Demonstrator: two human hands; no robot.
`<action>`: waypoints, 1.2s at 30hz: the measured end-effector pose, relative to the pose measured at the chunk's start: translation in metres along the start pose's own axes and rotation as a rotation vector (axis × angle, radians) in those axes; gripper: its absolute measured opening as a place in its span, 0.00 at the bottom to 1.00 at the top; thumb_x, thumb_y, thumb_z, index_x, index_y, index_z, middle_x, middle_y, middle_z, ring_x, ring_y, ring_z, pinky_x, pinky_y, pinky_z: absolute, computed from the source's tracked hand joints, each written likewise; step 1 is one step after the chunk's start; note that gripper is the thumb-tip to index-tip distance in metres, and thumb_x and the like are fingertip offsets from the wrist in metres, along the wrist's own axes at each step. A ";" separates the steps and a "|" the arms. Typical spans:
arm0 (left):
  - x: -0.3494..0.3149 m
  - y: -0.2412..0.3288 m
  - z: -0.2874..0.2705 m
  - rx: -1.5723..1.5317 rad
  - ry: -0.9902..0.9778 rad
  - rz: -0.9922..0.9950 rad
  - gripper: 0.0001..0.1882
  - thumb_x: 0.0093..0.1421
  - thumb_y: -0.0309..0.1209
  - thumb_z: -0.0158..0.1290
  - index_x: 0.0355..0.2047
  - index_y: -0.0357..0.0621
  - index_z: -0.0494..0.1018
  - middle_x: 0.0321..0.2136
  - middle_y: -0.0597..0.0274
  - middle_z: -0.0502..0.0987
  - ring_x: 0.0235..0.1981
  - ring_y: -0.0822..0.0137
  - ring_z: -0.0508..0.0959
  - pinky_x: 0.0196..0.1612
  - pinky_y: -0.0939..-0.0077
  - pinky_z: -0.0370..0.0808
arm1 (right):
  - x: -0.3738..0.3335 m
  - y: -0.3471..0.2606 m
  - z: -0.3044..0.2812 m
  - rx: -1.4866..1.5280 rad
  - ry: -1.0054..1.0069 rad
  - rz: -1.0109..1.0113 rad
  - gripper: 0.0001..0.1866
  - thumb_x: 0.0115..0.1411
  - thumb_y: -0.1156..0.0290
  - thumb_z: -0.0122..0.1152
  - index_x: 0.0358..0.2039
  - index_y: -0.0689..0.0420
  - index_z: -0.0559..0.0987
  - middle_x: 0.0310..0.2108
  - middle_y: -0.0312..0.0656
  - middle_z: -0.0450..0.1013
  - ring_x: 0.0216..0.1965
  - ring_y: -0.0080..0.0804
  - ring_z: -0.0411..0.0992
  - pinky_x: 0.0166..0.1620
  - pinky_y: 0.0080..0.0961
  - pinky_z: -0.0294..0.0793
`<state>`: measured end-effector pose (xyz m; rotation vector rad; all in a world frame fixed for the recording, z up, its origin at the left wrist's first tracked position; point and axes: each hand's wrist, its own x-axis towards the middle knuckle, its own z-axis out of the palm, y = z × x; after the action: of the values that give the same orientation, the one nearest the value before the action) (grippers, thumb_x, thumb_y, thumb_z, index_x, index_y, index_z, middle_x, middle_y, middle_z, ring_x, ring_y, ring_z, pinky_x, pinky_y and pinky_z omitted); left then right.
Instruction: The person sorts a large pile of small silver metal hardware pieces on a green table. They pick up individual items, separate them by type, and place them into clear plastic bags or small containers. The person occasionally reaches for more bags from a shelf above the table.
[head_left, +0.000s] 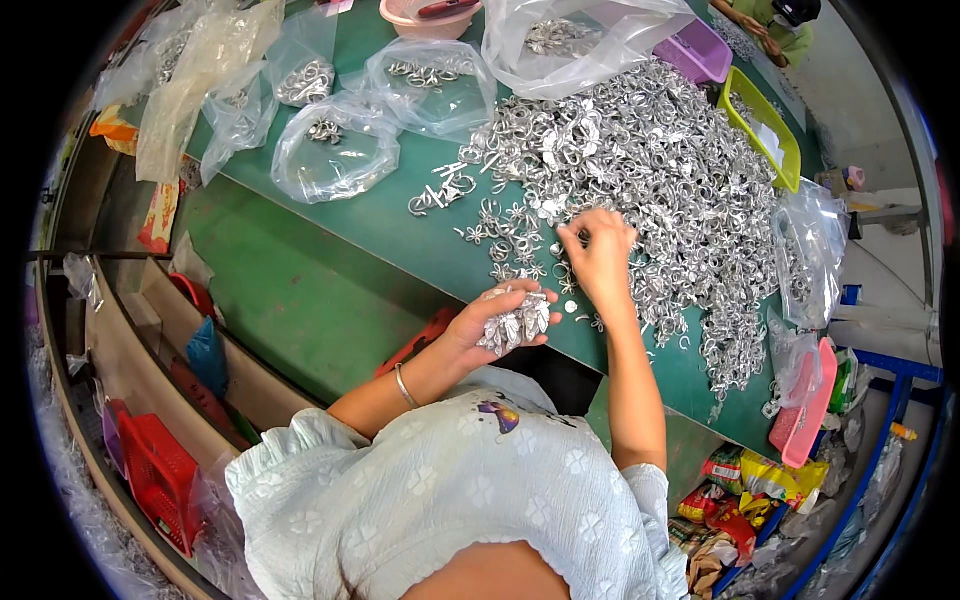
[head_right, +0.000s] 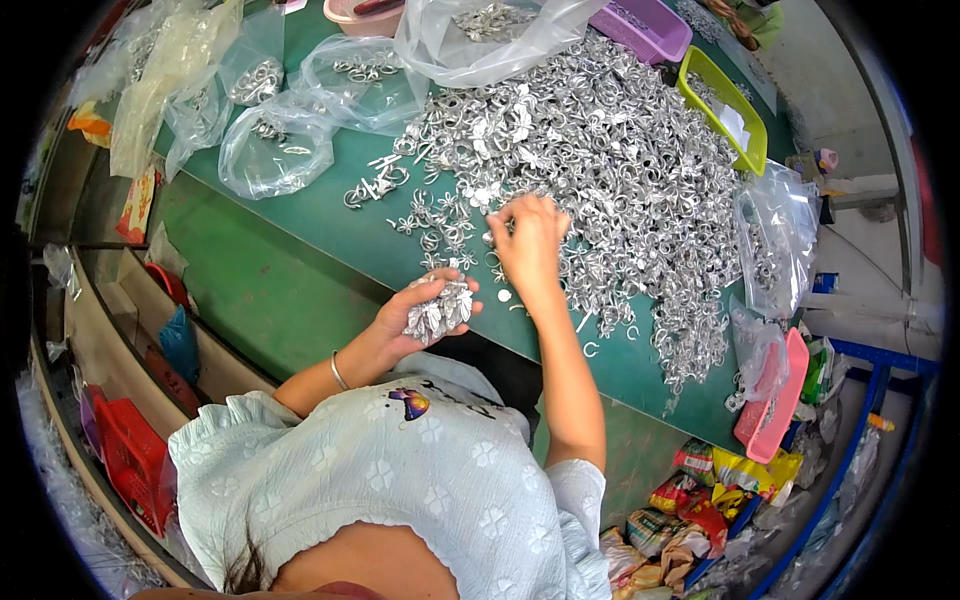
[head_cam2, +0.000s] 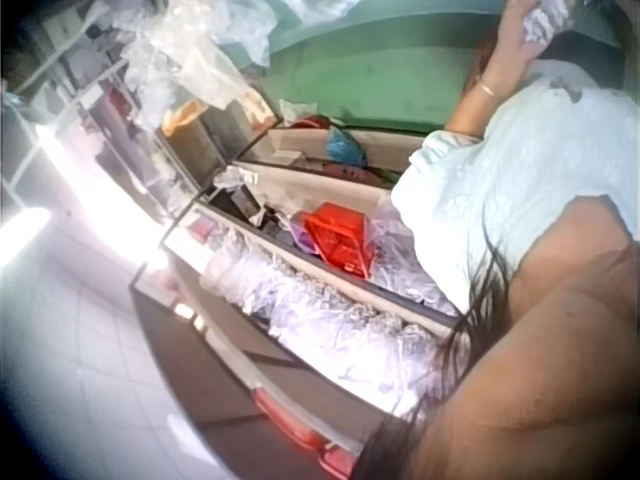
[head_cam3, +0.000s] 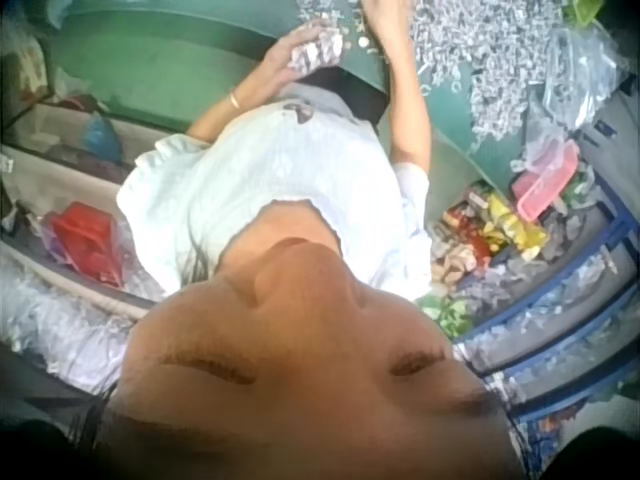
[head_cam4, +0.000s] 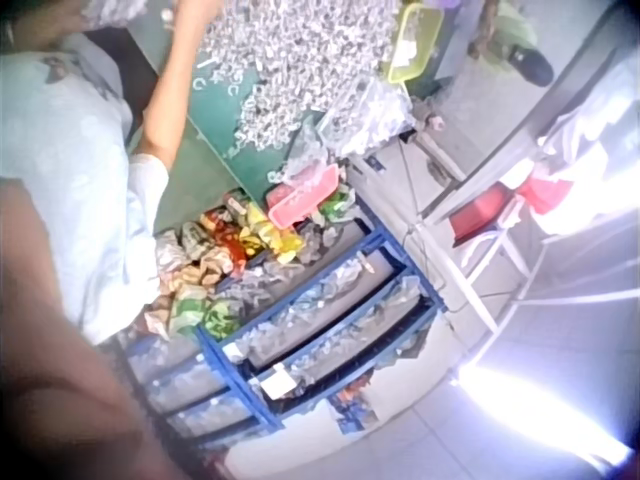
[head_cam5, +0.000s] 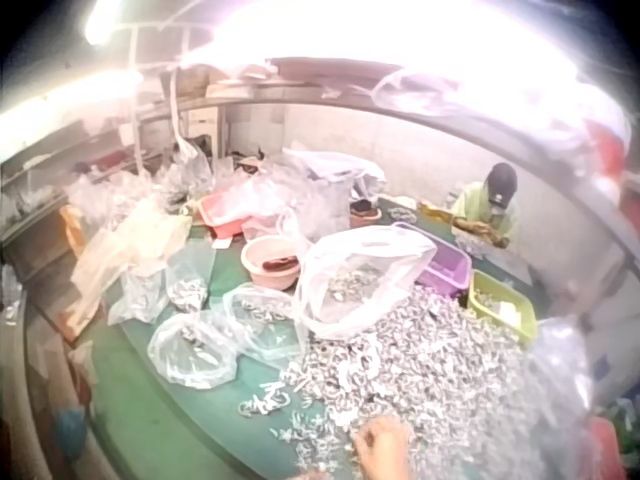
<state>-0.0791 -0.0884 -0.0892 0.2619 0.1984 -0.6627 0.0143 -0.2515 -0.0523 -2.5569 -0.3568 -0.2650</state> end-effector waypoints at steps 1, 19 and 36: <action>0.000 0.001 0.003 0.025 0.039 0.004 0.20 0.59 0.34 0.49 0.51 0.46 0.63 0.47 0.50 0.69 0.47 0.53 0.73 0.41 0.61 0.78 | -0.003 0.002 -0.008 0.028 -0.007 0.032 0.07 0.47 0.69 0.64 0.20 0.57 0.76 0.26 0.39 0.71 0.34 0.36 0.65 0.41 0.31 0.55; 0.017 0.013 -0.002 -0.174 -0.220 -0.002 0.25 0.57 0.30 0.48 0.55 0.45 0.59 0.50 0.44 0.64 0.51 0.46 0.69 0.41 0.53 0.78 | 0.028 -0.008 0.009 -0.365 -0.062 -0.223 0.11 0.43 0.68 0.66 0.28 0.57 0.78 0.35 0.39 0.66 0.39 0.36 0.62 0.42 0.32 0.59; 0.010 0.008 0.002 -0.174 -0.110 0.012 0.19 0.58 0.29 0.47 0.51 0.45 0.62 0.49 0.46 0.65 0.49 0.49 0.70 0.40 0.57 0.79 | 0.017 0.005 -0.013 -0.272 0.170 -0.311 0.03 0.51 0.74 0.57 0.26 0.57 0.77 0.30 0.39 0.70 0.37 0.35 0.66 0.45 0.35 0.59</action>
<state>-0.0663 -0.0884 -0.0884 0.0597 0.1476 -0.6417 0.0304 -0.2593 -0.0397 -2.7081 -0.6952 -0.6839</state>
